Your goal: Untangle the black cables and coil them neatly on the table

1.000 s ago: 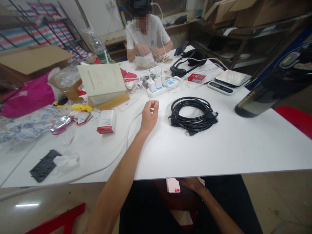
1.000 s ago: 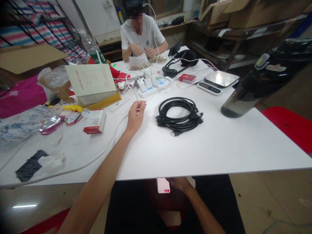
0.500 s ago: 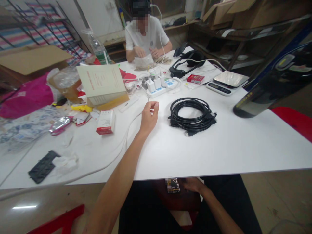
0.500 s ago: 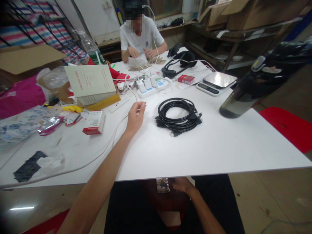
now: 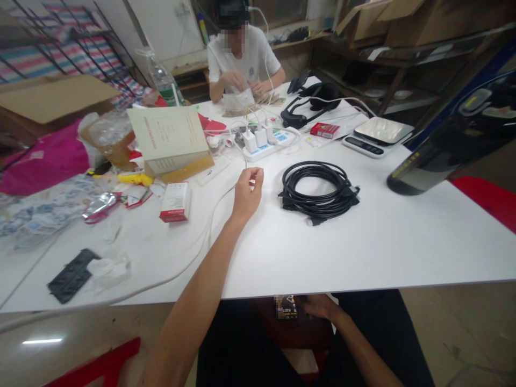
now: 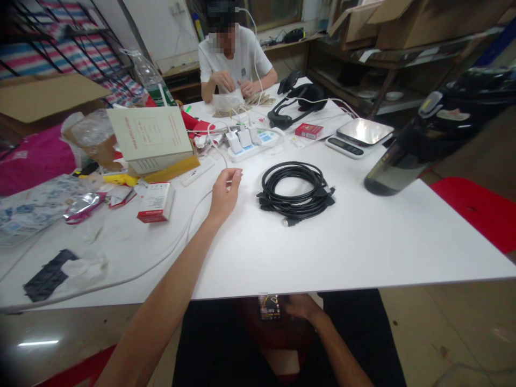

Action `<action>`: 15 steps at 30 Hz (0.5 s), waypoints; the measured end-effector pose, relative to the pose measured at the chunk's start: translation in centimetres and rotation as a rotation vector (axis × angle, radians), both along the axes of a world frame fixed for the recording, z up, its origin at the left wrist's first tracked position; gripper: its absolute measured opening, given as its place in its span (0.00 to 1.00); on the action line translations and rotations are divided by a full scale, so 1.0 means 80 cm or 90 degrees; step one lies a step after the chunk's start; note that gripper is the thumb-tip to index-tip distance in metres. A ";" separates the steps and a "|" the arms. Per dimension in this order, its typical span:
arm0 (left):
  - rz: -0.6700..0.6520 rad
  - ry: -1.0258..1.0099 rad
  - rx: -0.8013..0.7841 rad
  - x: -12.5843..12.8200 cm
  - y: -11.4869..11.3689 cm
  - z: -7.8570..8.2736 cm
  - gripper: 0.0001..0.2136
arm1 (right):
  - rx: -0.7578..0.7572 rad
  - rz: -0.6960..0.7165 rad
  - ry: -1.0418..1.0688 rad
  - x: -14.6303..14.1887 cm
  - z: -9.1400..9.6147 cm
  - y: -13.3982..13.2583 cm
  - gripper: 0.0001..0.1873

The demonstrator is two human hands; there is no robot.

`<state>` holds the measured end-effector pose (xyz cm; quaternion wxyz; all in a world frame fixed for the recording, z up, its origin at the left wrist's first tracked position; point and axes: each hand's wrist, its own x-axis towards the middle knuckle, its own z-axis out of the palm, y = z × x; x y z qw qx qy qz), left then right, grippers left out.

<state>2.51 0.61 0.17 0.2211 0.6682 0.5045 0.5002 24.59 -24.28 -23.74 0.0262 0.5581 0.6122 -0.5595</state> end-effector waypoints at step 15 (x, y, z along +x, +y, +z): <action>-0.006 0.002 -0.001 0.000 0.000 -0.001 0.11 | 0.041 -0.010 0.013 -0.007 -0.009 -0.005 0.18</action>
